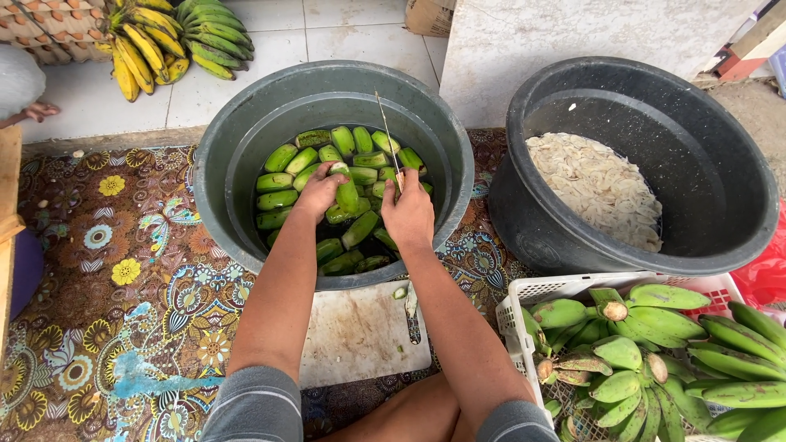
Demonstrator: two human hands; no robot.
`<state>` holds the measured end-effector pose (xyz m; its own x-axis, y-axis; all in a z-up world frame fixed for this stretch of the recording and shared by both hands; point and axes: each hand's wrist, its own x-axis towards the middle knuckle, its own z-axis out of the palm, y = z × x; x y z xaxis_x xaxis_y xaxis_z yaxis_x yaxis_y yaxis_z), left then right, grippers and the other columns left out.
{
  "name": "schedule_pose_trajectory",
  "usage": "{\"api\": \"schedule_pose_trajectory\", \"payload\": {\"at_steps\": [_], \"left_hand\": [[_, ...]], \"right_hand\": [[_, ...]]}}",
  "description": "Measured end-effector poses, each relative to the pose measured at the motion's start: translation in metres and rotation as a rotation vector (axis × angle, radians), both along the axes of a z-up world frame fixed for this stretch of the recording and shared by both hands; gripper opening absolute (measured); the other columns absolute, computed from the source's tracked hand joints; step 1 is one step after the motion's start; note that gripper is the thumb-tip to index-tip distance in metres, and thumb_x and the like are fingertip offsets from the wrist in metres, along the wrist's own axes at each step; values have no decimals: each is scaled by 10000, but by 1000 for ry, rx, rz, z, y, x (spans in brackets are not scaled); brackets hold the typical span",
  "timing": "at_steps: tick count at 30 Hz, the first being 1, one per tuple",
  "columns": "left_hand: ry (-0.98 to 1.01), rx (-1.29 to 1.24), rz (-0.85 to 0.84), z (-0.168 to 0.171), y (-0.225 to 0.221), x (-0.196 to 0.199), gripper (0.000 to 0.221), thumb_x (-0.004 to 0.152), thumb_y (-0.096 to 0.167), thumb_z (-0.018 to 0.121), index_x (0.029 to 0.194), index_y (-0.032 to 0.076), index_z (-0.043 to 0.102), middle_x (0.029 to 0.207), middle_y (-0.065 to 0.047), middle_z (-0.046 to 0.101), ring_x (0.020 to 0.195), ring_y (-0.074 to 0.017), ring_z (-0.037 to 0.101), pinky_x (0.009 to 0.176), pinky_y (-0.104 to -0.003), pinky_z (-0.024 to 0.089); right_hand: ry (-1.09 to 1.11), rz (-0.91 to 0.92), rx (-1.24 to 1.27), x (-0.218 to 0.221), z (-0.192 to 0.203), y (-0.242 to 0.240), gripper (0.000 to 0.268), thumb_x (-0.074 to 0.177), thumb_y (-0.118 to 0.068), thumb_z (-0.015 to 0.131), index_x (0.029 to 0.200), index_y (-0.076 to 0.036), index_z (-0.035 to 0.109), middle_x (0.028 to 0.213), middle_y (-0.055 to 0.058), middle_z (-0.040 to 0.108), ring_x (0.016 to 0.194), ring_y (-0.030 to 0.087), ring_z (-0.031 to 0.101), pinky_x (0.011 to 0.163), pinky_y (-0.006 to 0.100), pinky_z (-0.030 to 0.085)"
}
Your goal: The person picks up green bananas from a bucket of water and a basket, uses a knife to slice off the ends, and then uses a knife to slice the bananas into thin pieces onto a cutting board.
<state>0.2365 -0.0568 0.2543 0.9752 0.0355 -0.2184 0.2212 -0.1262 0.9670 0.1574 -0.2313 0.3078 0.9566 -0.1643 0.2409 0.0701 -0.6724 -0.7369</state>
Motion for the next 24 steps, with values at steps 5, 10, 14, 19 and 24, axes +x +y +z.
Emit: {"api": "schedule_pose_trajectory", "payload": {"at_steps": [5,10,14,19,24], "left_hand": [[-334,-37,50,52,-10,-27,480,885,129,667,1316,3,498,1303,-255,510,1237,-379,469,1030,-481,437],[-960,-95,90,104,2,-100,435,949,102,649,1280,-108,460,1207,-264,591,1102,-324,594,881,-392,546],[-1135,158,180,126,18,-207,438,797,25,765,1190,-66,593,1061,-247,651,947,-376,654,782,-436,558],[-1085,277,294,47,40,-281,485,706,20,824,1152,-44,645,984,-215,698,788,-318,710,680,-385,586],[-583,417,237,-89,64,-268,444,772,36,768,1162,-106,608,1008,-313,648,849,-455,649,623,-395,611]], "right_hand": [[-96,22,49,7,-10,-2,287,1017,-305,398,1144,-60,476,739,139,551,622,302,638,495,439,488],[-503,12,170,-22,-3,7,293,997,-308,449,1153,-75,534,777,214,625,701,426,635,561,524,470],[-595,280,286,-99,20,12,359,1020,-220,308,1232,-3,501,715,165,577,569,286,577,553,403,502],[-418,540,309,-199,7,19,428,989,-180,300,1283,85,461,740,197,600,580,288,574,560,421,492],[17,599,321,-233,-66,26,294,974,-211,469,1165,-29,597,624,131,628,571,245,629,552,369,487]]}}
